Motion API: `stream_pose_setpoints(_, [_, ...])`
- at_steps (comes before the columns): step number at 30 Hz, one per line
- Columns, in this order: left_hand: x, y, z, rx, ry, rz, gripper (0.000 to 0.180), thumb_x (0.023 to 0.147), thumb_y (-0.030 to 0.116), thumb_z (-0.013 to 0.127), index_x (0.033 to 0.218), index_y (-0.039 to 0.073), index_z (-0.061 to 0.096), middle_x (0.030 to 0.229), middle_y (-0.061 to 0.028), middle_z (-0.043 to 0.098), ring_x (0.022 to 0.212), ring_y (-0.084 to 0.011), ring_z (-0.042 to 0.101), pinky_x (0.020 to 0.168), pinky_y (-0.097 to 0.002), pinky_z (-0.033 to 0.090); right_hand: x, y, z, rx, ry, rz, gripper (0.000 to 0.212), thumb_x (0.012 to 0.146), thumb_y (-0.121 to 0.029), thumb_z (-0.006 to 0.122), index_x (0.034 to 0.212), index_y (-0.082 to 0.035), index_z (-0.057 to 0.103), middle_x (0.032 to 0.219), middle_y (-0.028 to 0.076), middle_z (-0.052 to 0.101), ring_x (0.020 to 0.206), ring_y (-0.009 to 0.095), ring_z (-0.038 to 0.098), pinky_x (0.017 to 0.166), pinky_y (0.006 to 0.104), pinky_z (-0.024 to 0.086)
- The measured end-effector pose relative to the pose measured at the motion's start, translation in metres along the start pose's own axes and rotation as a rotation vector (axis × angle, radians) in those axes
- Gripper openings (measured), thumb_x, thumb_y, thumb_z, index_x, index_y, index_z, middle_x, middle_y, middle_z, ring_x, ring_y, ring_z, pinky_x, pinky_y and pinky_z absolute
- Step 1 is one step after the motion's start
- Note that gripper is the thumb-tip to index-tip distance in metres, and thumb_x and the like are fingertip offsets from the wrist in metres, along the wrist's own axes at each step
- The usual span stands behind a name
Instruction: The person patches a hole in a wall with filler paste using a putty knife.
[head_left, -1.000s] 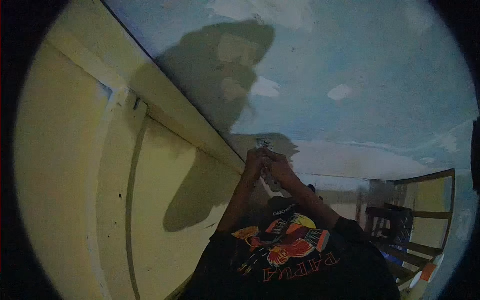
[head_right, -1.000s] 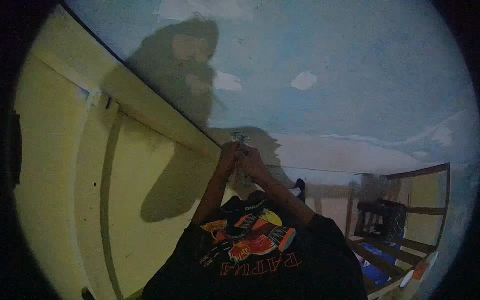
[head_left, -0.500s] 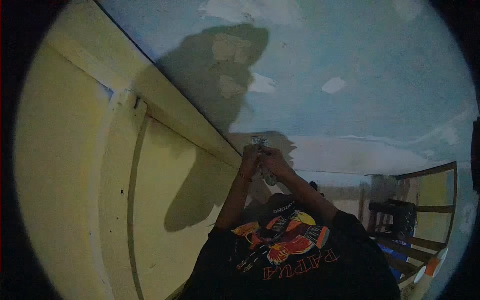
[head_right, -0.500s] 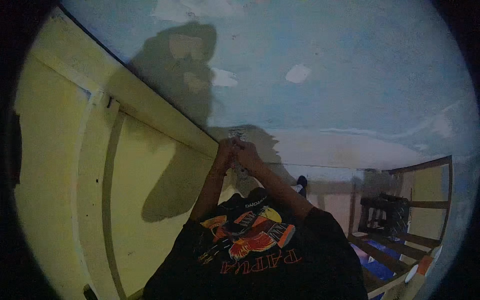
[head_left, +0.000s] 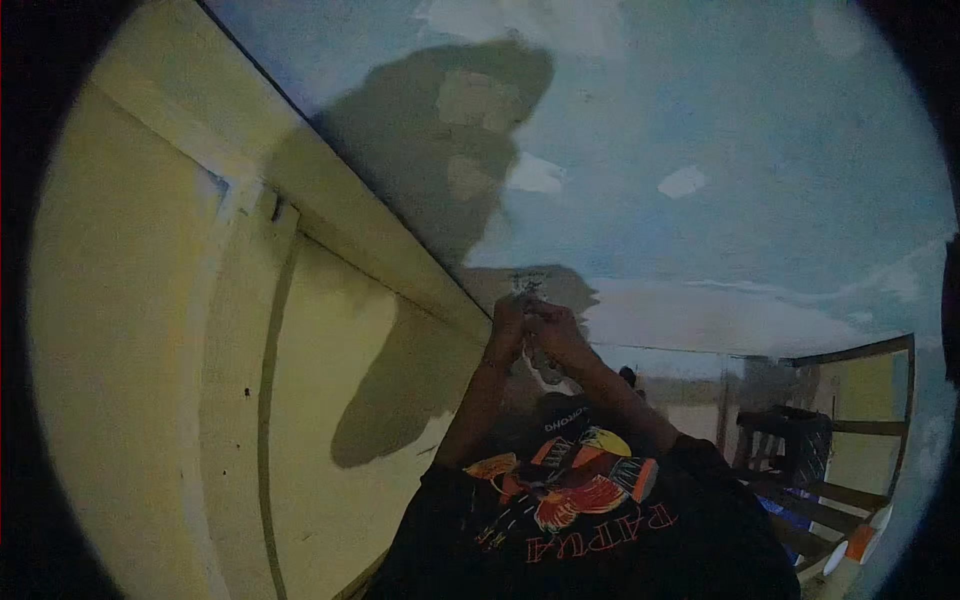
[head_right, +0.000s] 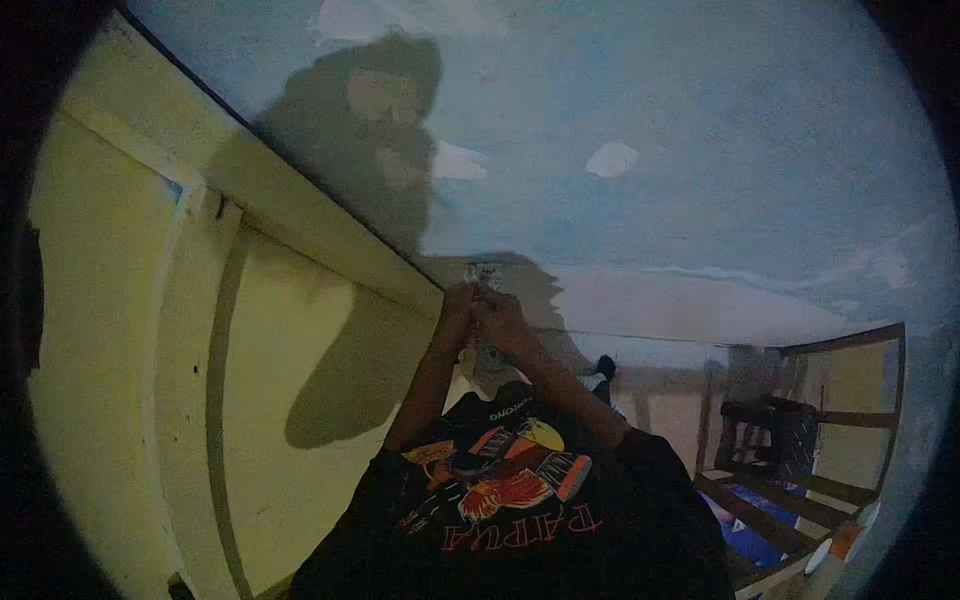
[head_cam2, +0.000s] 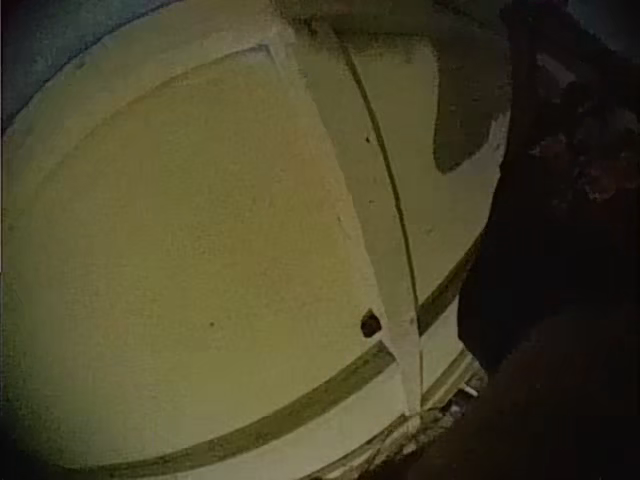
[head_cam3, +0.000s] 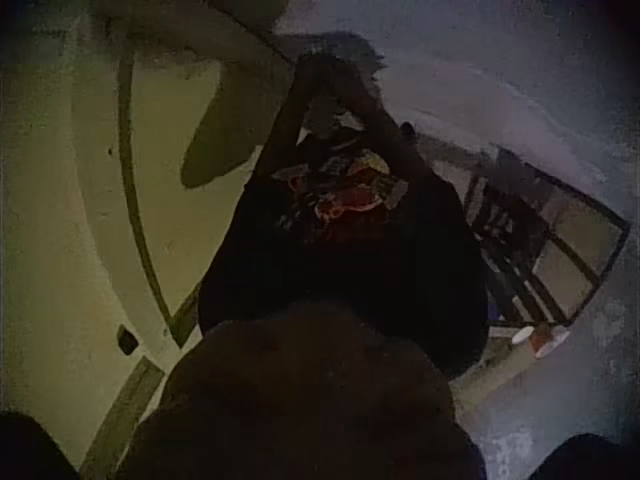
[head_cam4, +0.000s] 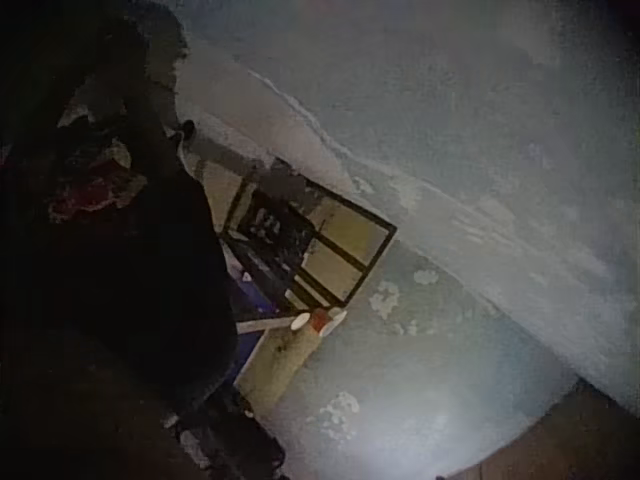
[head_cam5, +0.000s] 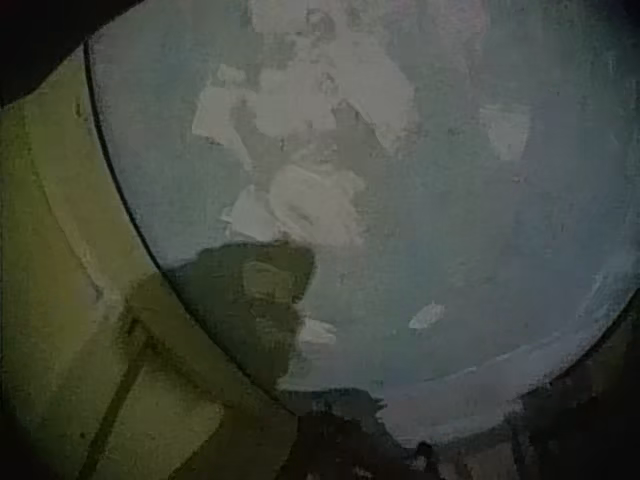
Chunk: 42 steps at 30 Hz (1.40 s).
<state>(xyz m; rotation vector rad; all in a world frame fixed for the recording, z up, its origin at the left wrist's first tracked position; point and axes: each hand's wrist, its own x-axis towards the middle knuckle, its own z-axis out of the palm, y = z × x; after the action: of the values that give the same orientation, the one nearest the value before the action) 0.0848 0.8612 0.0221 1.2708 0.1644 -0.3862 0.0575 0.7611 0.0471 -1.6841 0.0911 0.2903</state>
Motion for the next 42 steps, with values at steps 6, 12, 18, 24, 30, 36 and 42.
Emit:
stream_pose_setpoints(6, [0.007, 0.001, -0.006, 0.019, 0.011, -0.022, 0.023, 0.076, 0.02, 0.043, 0.069, -0.001, 0.047, 0.062, -0.004, 0.047, 0.051, -0.0102, 0.044, 0.043, -0.0252, 0.036, 0.012, 0.025, 0.013, -0.255, 0.114, -0.21, 0.028, 0.074, -0.017, 0.042, 0.091, 0.004, 0.05, 0.059, 0.009, 0.051, 0.053, 0.01, 0.047, 0.051, 0.0257, 0.04])
stream_pose_setpoints(12, [-0.014, 0.028, 0.007, -0.003, -0.037, -0.061, 0.019, 0.074, 0.016, 0.043, 0.065, 0.0, 0.049, 0.062, -0.0037, 0.048, 0.053, -0.0102, 0.045, 0.045, -0.0242, 0.036, -0.008, -0.004, 0.007, 0.077, 0.029, 0.024, 0.029, 0.076, -0.019, 0.043, 0.093, 0.004, 0.048, 0.061, 0.008, 0.051, 0.05, 0.012, 0.048, 0.049, 0.0271, 0.041])
stream_pose_setpoints(18, [-0.007, 0.016, 0.001, 0.349, -0.062, 0.281, 0.023, 0.074, 0.021, 0.041, 0.065, 0.002, 0.051, 0.06, -0.0052, 0.047, 0.052, -0.0109, 0.045, 0.043, -0.025, 0.035, -0.002, 0.01, 0.006, 0.16, 0.007, -0.042, 0.032, 0.077, -0.016, 0.042, 0.102, 0.003, 0.044, 0.059, 0.006, 0.05, 0.045, 0.011, 0.047, 0.042, 0.0233, 0.04])
stream_pose_setpoints(24, [-0.003, -0.001, -0.009, 0.078, 0.068, -0.15, 0.016, 0.069, 0.016, 0.047, 0.07, 0.0, 0.05, 0.067, -0.0059, 0.049, 0.06, -0.0136, 0.046, 0.054, -0.0269, 0.038, -0.013, -0.021, 0.006, 0.008, -0.054, 0.217, 0.038, 0.076, -0.015, 0.044, 0.11, 0.0, 0.039, 0.058, 0.005, 0.049, 0.045, 0.011, 0.047, 0.043, 0.0224, 0.039])
stream_pose_setpoints(30, [-0.006, 0.006, -0.001, 0.066, -0.082, 0.037, 0.019, 0.071, 0.018, 0.045, 0.07, 0.001, 0.051, 0.068, -0.0044, 0.048, 0.06, -0.0124, 0.046, 0.053, -0.0277, 0.039, -0.015, -0.03, -0.005, 0.249, -0.107, 0.033, 0.04, 0.075, -0.017, 0.043, 0.111, -0.001, 0.039, 0.064, 0.007, 0.053, 0.047, 0.011, 0.048, 0.046, 0.0241, 0.04])
stream_pose_setpoints(36, [-0.001, -0.003, -0.009, 0.108, 0.053, -0.037, 0.017, 0.072, 0.017, 0.044, 0.072, 0.001, 0.051, 0.069, -0.0038, 0.048, 0.061, -0.0107, 0.044, 0.053, -0.0274, 0.039, -0.004, -0.01, 0.008, 0.069, -0.035, 0.119, 0.034, 0.074, -0.016, 0.042, 0.103, 0.001, 0.045, 0.065, 0.006, 0.053, 0.05, 0.011, 0.049, 0.048, 0.0243, 0.04])
stream_pose_setpoints(42, [-0.005, 0.008, -0.01, 0.572, -0.122, 0.265, 0.022, 0.076, 0.017, 0.04, 0.066, 0.0, 0.05, 0.063, -0.0058, 0.049, 0.055, -0.0152, 0.047, 0.051, -0.0255, 0.039, 0.001, 0.006, 0.01, 0.086, -0.028, -0.038, 0.035, 0.073, -0.017, 0.042, 0.102, 0.002, 0.045, 0.065, 0.006, 0.053, 0.057, 0.011, 0.048, 0.053, 0.0249, 0.039])
